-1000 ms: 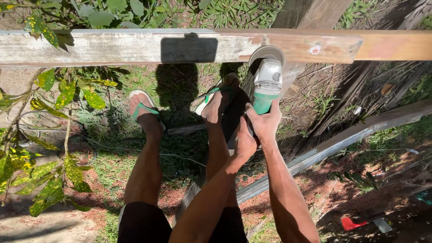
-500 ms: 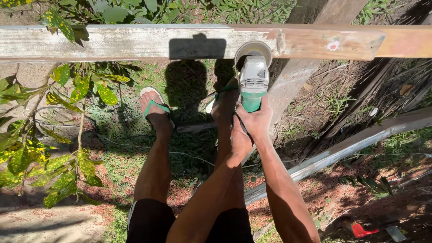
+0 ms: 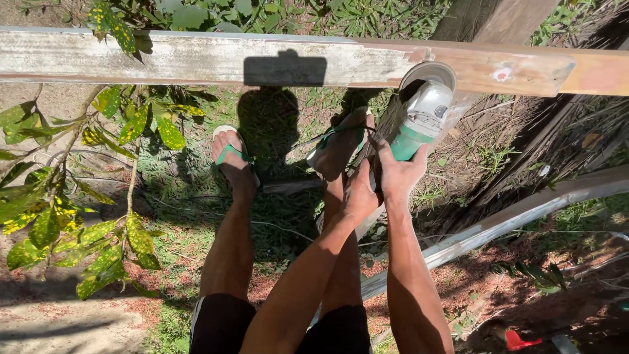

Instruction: Sanding a wooden beam using an angle grinder with a sanding disc

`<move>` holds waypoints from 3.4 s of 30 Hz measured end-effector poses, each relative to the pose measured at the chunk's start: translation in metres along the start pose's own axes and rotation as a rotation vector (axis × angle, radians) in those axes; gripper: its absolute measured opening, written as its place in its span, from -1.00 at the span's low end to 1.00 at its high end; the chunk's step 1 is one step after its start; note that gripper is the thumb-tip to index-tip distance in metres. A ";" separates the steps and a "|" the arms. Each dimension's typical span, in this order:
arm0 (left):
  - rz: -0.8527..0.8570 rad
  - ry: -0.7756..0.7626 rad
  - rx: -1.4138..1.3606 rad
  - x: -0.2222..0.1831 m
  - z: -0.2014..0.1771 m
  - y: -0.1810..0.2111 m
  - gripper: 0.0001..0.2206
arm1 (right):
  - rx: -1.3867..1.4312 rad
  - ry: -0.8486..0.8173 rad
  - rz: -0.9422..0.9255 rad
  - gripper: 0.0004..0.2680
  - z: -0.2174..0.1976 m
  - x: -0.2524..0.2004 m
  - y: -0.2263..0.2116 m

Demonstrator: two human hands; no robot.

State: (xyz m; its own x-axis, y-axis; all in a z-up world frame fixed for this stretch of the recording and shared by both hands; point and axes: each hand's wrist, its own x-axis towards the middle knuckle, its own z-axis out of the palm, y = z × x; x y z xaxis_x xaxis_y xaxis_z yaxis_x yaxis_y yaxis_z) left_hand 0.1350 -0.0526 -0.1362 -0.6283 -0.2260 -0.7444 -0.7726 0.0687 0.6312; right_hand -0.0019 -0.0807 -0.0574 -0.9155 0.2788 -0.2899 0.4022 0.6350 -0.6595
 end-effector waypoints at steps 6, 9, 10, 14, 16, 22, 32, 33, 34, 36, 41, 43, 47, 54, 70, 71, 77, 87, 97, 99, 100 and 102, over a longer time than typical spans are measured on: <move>-0.056 0.029 0.079 -0.006 -0.096 0.040 -0.25 | -0.025 -0.071 -0.006 -0.67 0.034 -0.030 -0.025; -0.094 0.064 -0.132 -0.014 -0.142 0.066 -0.24 | 0.012 -0.092 -0.063 -0.69 0.053 -0.049 -0.037; -0.103 0.071 -0.180 -0.018 -0.154 0.071 -0.25 | 0.047 -0.098 -0.098 -0.70 0.060 -0.054 -0.047; -0.064 0.117 -0.189 -0.023 -0.169 0.031 -0.34 | 0.008 -0.133 -0.122 -0.65 0.080 -0.073 -0.056; -0.022 0.211 -0.206 -0.025 -0.169 0.006 -0.48 | -0.026 -0.224 -0.108 -0.62 0.084 -0.085 -0.078; -0.242 0.130 -0.153 -0.024 -0.211 0.061 -0.59 | 0.019 -0.315 -0.024 -0.50 0.084 -0.089 -0.088; 0.010 -0.070 -0.178 -0.034 -0.126 0.127 -0.21 | -0.055 -0.028 0.084 -0.65 -0.011 -0.010 -0.014; -0.039 -0.154 -0.220 -0.032 -0.102 0.113 -0.18 | -0.039 -0.009 0.103 -0.66 -0.020 -0.006 -0.017; -0.088 -0.236 -0.260 -0.030 -0.079 0.098 -0.15 | -0.020 0.008 0.123 -0.66 -0.027 -0.002 -0.019; -0.074 -0.246 -0.239 -0.032 -0.076 0.109 -0.16 | -0.020 -0.012 0.116 -0.66 -0.036 0.005 -0.024; -0.084 -0.247 -0.193 -0.029 -0.060 0.097 -0.17 | -0.017 -0.070 0.119 -0.64 -0.037 0.012 -0.035; -0.103 -0.190 -0.278 -0.026 -0.068 0.102 -0.14 | -0.001 -0.088 0.115 -0.63 -0.030 0.013 -0.041; -0.091 -0.044 0.059 -0.018 -0.042 0.063 -0.21 | -0.044 -0.093 0.063 -0.64 -0.014 0.008 -0.043; -0.017 0.186 -0.202 -0.036 -0.080 0.084 -0.36 | -0.101 -0.217 0.070 -0.66 -0.002 -0.013 -0.078; -0.119 0.021 -0.303 -0.022 -0.077 0.109 -0.15 | -0.025 -0.147 0.065 -0.65 -0.010 0.018 -0.040; -0.122 0.025 -0.302 -0.023 -0.080 0.107 -0.15 | -0.024 -0.152 0.066 -0.65 -0.009 0.014 -0.047; -0.117 0.147 -0.359 -0.022 -0.079 0.118 -0.15 | -0.120 -0.275 0.027 -0.67 0.001 0.012 -0.059; -0.087 0.219 -0.416 -0.023 -0.110 0.115 -0.45 | -0.093 -0.324 0.018 -0.68 0.022 -0.001 -0.088; -0.156 0.045 -0.133 -0.016 -0.150 0.121 -0.34 | -0.010 -0.279 0.077 -0.56 0.041 -0.010 -0.094; -0.146 0.090 -0.164 -0.019 -0.157 0.114 -0.39 | -0.021 -0.299 0.051 -0.57 0.048 -0.015 -0.094; -0.130 0.138 -0.182 -0.019 -0.164 0.108 -0.43 | -0.018 -0.316 0.028 -0.58 0.056 -0.018 -0.095; -0.126 -0.006 -0.195 -0.016 -0.193 0.107 -0.46 | -0.035 -0.306 0.025 -0.57 0.061 -0.023 -0.089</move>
State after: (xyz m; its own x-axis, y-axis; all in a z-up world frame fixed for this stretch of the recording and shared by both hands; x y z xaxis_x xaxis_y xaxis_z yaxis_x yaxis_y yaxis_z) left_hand 0.0800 -0.2295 -0.0147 -0.5289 -0.2151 -0.8210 -0.8131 -0.1490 0.5628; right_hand -0.0163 -0.1875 -0.0337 -0.8604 0.0678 -0.5050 0.4196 0.6567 -0.6267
